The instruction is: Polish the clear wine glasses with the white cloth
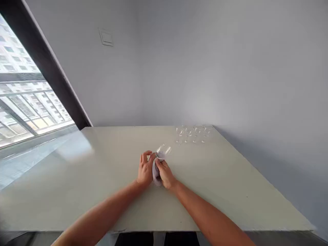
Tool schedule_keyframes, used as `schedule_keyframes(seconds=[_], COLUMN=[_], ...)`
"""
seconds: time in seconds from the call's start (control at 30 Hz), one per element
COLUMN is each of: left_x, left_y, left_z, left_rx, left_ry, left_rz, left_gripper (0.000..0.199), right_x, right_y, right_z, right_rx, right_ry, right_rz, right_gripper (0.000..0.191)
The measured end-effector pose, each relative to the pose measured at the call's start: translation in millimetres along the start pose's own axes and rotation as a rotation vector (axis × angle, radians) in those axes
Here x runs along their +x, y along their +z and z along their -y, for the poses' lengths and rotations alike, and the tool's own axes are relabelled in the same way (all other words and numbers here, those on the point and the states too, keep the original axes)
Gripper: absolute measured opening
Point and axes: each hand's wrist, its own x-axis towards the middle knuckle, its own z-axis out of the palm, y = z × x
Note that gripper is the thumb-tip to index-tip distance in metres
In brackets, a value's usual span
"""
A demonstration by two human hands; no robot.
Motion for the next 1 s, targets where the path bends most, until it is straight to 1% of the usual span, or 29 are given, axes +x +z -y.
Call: schedule_keyframes(seconds=[0.07, 0.1, 0.13, 0.2, 0.23, 0.3, 0.37, 0.43, 0.47, 0.5, 0.57, 0.63, 0.67, 0.73, 0.8, 0.83, 0.87, 0.9, 0.97, 1.0], left_x=[0.2, 0.8, 1.9, 5.1, 7.0, 10.9, 14.3, 17.0, 18.2, 19.5, 22.3, 25.6, 27.3, 30.5, 32.7, 33.2, 33.2, 32.8, 30.8, 29.4], left_y=[-0.2, -0.7, -1.6, -4.5, -6.4, -10.0, -12.5, -13.5, -13.6, -13.6, -13.6, -14.0, -14.4, -15.0, -14.8, -14.2, -13.2, -11.9, -8.9, -7.5], left_z=[-2.8, -3.7, -4.1, -3.2, -2.0, 1.5, 6.1, 10.9, 13.1, 15.1, 18.2, 20.9, 22.3, 25.8, 29.7, 31.5, 32.9, 33.8, 33.9, 33.1], left_rx=[-0.069, -0.136, -0.227, -0.5, -0.652, -0.943, -1.181, -1.335, -1.373, -1.387, -1.353, -1.28, -1.256, -1.269, -1.345, -1.381, -1.41, -1.438, -1.506, -1.549], left_ry=[0.028, 0.022, 0.002, -0.08, -0.149, -0.32, -0.468, -0.537, -0.549, -0.553, -0.546, -0.547, -0.562, -0.63, -0.736, -0.791, -0.841, -0.88, -0.92, -0.925], left_rz=[0.056, 0.084, 0.112, 0.175, 0.196, 0.242, 0.359, 0.486, 0.51, 0.497, 0.394, 0.287, 0.253, 0.225, 0.224, 0.22, 0.217, 0.216, 0.249, 0.291], left_gripper=[0.038, 0.039, 0.038, 0.035, 0.035, 0.042, 0.055, 0.06, 0.059, 0.056, 0.048, 0.041, 0.039, 0.038, 0.037, 0.035, 0.034, 0.032, 0.03, 0.03], right_x=[-0.8, -1.1, -1.3, -2.1, -2.8, -4.8, -7.1, -8.2, -7.7, -6.3, -1.0, 6.3, 9.7, 14.6, 15.0, 13.5, 11.0, 7.8, 0.9, -2.1], right_y=[-3.0, -5.0, -7.3, -12.2, -14.4, -16.9, -16.0, -13.4, -12.3, -12.0, -14.8, -22.4, -27.3, -37.1, -42.5, -42.6, -40.7, -37.3, -27.6, -22.6], right_z=[8.9, 13.7, 18.9, 29.2, 33.7, 40.1, 42.0, 41.0, 40.3, 39.9, 40.7, 43.3, 45.0, 48.1, 50.2, 50.6, 50.3, 49.5, 46.4, 44.2], right_rx=[-0.02, -0.024, -0.025, -0.015, 0.0, 0.028, 0.031, 0.014, -0.003, -0.027, -0.103, -0.19, -0.233, -0.318, -0.431, -0.512, -0.614, -0.734, -0.989, -1.093], right_ry=[0.027, 0.045, 0.066, 0.113, 0.143, 0.231, 0.332, 0.407, 0.426, 0.427, 0.399, 0.349, 0.327, 0.285, 0.167, 0.065, -0.067, -0.212, -0.468, -0.556], right_rz=[-0.03, -0.035, -0.033, -0.02, 0.012, 0.142, 0.303, 0.413, 0.438, 0.442, 0.395, 0.287, 0.219, 0.084, -0.019, -0.041, -0.033, 0.015, 0.185, 0.265], right_gripper=[0.027, 0.027, 0.026, 0.025, 0.024, 0.025, 0.028, 0.03, 0.029, 0.027, 0.024, 0.022, 0.023, 0.025, 0.031, 0.035, 0.038, 0.04, 0.038, 0.035])
